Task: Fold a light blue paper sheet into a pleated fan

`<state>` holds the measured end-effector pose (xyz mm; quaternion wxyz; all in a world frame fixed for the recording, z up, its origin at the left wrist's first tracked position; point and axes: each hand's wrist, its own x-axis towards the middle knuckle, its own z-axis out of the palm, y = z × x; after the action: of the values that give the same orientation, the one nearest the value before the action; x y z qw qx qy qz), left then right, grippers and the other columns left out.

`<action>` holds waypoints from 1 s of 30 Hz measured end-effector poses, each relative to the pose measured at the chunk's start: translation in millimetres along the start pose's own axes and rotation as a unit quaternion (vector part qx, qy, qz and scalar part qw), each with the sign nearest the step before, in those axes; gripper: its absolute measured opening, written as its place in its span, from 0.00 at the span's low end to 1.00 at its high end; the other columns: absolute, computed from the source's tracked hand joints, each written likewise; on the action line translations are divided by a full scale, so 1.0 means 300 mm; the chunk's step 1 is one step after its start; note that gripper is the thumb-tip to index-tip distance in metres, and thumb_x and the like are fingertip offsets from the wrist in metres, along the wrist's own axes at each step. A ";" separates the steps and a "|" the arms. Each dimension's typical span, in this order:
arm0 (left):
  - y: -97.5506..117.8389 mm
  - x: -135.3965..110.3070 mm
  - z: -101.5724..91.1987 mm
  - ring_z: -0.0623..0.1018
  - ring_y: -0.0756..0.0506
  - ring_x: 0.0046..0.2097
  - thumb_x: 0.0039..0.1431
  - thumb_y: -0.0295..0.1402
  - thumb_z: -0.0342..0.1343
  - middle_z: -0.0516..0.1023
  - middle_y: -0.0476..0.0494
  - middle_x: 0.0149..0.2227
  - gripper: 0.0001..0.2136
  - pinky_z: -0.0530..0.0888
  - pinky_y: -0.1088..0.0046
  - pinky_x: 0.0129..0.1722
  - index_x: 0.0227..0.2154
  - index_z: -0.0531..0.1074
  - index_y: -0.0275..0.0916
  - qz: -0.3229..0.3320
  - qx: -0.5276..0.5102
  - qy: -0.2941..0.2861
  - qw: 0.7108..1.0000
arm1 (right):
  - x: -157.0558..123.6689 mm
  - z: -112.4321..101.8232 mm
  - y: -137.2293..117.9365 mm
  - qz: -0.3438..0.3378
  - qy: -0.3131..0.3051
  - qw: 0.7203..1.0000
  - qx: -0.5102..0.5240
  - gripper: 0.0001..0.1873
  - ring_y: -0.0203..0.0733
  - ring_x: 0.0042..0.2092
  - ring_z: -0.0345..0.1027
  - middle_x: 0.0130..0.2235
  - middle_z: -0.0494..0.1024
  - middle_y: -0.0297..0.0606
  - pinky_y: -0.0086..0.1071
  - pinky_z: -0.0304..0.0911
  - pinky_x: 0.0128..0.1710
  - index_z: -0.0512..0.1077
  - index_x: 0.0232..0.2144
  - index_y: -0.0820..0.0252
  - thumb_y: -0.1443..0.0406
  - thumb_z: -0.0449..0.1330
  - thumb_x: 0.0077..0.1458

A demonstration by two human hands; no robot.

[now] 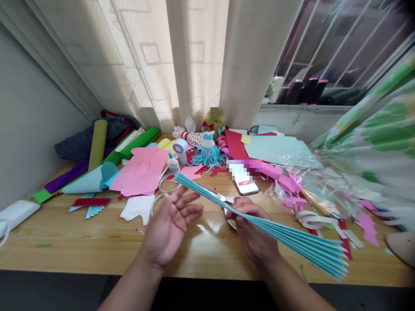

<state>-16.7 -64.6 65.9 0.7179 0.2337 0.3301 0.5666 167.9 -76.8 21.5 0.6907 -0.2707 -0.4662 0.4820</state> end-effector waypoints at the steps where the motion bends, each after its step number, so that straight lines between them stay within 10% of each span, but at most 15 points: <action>1: -0.027 -0.010 0.018 0.80 0.44 0.35 0.51 0.41 0.61 0.79 0.40 0.38 0.19 0.76 0.66 0.39 0.43 0.71 0.36 -0.004 0.013 -0.013 1.000 | 0.001 0.009 0.005 0.015 0.011 1.000 0.017 0.03 0.37 0.33 0.69 0.36 0.70 0.34 0.36 0.66 0.36 0.76 0.31 0.52 0.66 0.65 0.50; 7: -0.145 -0.026 0.100 0.75 0.52 0.27 0.49 0.35 0.64 0.78 0.45 0.26 0.11 0.76 0.76 0.31 0.30 0.72 0.32 -0.034 0.036 0.029 0.998 | -0.006 0.031 0.023 0.052 0.022 0.997 0.056 0.02 0.37 0.37 0.68 0.35 0.72 0.33 0.33 0.66 0.39 0.76 0.28 0.54 0.66 0.66 0.48; 30: -0.146 -0.036 0.096 0.73 0.53 0.25 0.54 0.37 0.60 0.74 0.46 0.25 0.12 0.74 0.76 0.29 0.29 0.71 0.30 -0.126 0.075 -0.057 0.988 | -0.019 0.002 0.029 0.109 0.002 0.993 0.052 0.23 0.35 0.29 0.70 0.30 0.75 0.27 0.31 0.66 0.29 0.65 0.41 0.49 0.70 0.67 0.45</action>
<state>31.9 -85.1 56.3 0.7817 0.2753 0.3570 0.4310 163.2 -78.6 12.4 0.6480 -0.2850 -0.4067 0.5774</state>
